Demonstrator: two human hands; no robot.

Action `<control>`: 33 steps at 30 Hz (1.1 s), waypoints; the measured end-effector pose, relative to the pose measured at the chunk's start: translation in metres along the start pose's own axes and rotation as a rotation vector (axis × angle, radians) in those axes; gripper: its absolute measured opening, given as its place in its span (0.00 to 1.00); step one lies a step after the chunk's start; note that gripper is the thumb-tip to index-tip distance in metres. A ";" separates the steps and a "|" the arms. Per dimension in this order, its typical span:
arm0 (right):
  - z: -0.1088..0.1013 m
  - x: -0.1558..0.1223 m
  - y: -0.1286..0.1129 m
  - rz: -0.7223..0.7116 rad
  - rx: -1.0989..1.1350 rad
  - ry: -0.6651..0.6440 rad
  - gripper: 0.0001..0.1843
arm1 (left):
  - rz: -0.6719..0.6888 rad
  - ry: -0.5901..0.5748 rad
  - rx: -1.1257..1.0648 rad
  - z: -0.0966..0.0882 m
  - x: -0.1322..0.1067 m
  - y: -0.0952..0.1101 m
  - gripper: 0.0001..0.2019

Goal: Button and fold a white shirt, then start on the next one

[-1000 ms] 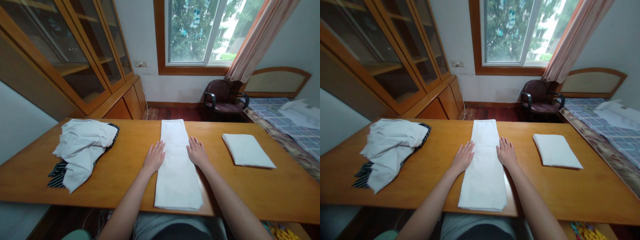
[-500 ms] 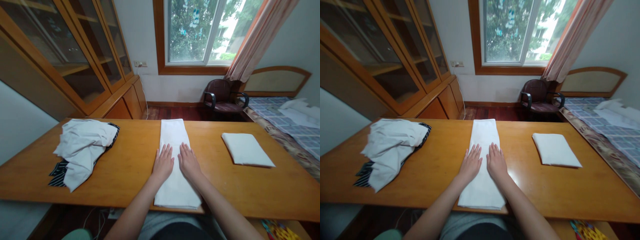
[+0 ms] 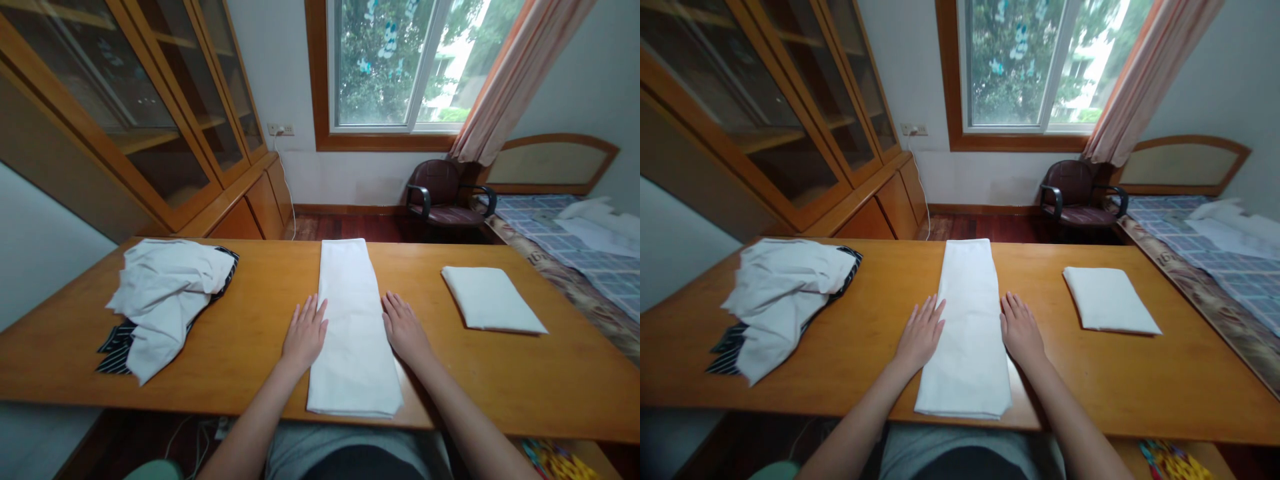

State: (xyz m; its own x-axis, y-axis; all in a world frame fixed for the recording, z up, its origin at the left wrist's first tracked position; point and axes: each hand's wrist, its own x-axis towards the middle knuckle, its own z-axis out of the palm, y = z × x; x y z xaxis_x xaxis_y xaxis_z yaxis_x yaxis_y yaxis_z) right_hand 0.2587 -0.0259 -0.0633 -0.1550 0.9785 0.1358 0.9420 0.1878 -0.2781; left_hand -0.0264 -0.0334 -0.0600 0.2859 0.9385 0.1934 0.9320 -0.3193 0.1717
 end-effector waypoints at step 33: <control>-0.022 -0.028 0.023 -0.473 0.277 -0.039 0.19 | 0.354 -0.103 -0.284 -0.032 -0.034 -0.055 0.21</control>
State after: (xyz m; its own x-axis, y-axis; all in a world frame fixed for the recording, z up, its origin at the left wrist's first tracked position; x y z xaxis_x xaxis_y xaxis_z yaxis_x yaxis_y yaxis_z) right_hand 0.2910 -0.0508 -0.0525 -0.5585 0.7832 0.2734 0.6539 0.6184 -0.4359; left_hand -0.0946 -0.0522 -0.0452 0.6097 0.7688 0.1930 0.6793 -0.6323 0.3726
